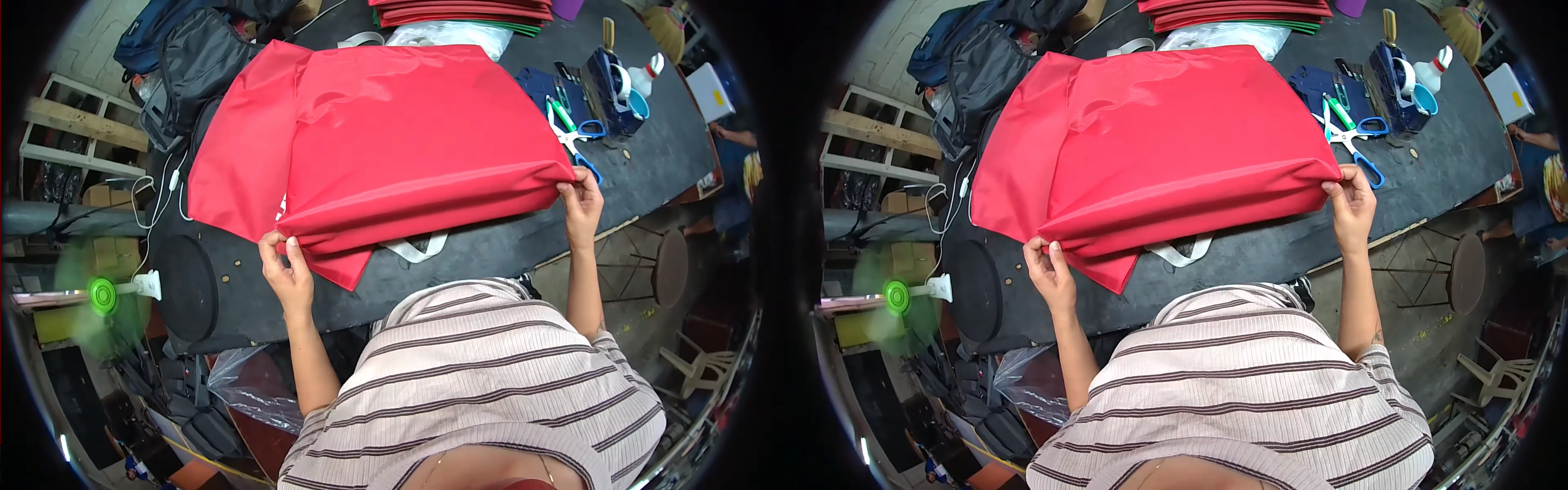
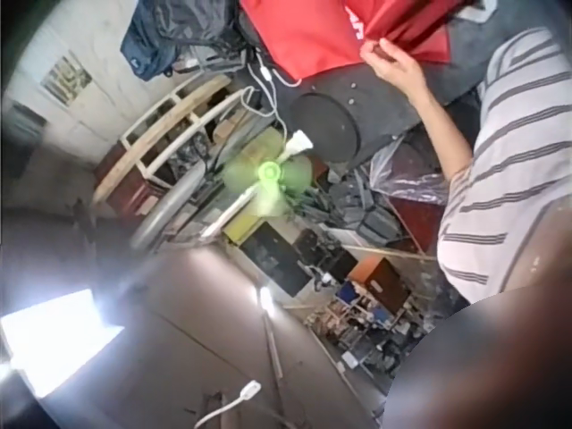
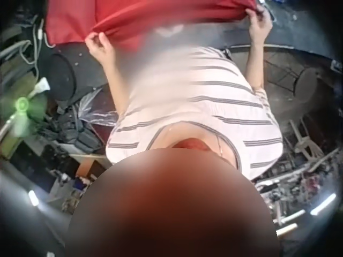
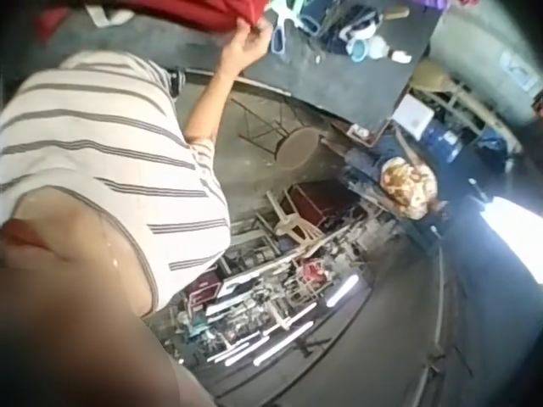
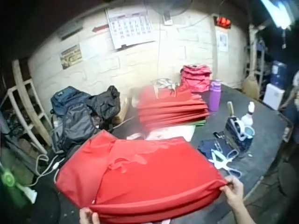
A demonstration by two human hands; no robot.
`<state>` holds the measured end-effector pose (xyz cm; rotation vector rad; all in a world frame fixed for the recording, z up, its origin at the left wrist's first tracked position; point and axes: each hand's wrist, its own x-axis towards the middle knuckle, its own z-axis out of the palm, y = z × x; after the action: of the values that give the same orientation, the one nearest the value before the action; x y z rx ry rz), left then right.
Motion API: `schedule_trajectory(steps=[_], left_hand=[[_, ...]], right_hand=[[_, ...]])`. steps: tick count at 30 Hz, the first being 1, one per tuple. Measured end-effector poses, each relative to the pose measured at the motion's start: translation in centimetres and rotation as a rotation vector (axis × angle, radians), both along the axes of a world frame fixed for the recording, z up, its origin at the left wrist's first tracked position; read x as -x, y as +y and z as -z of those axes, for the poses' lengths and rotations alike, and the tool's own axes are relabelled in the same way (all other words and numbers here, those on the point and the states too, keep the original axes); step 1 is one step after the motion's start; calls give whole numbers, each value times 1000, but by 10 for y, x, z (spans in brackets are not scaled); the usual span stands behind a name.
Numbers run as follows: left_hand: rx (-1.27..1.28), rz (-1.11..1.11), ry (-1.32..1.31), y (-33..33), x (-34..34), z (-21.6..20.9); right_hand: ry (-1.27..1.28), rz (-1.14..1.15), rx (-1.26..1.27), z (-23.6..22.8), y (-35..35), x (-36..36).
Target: Folding red tote bags and inspecting a black bag for defects by trimming loose threads with scissors and cleaning surfaces with a brush.
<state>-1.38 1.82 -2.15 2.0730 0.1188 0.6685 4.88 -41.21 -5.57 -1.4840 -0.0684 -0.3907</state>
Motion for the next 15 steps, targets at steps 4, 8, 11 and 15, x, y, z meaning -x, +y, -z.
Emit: schedule_trajectory(steps=[4, 8, 11, 15], left_hand=[[347, 312, 93, 1, 2, -9], [27, 297, 310, 14, -8, -8], [219, 287, 321, 20, -14, 6], [476, 275, 230, 16, -9, 17]], right_hand=[[73, -172, 2, -16, -6, -2], [206, -337, 286, -29, -24, -4], [221, -334, 254, -24, -32, -6], [195, -396, 7, -3, -32, -3]])
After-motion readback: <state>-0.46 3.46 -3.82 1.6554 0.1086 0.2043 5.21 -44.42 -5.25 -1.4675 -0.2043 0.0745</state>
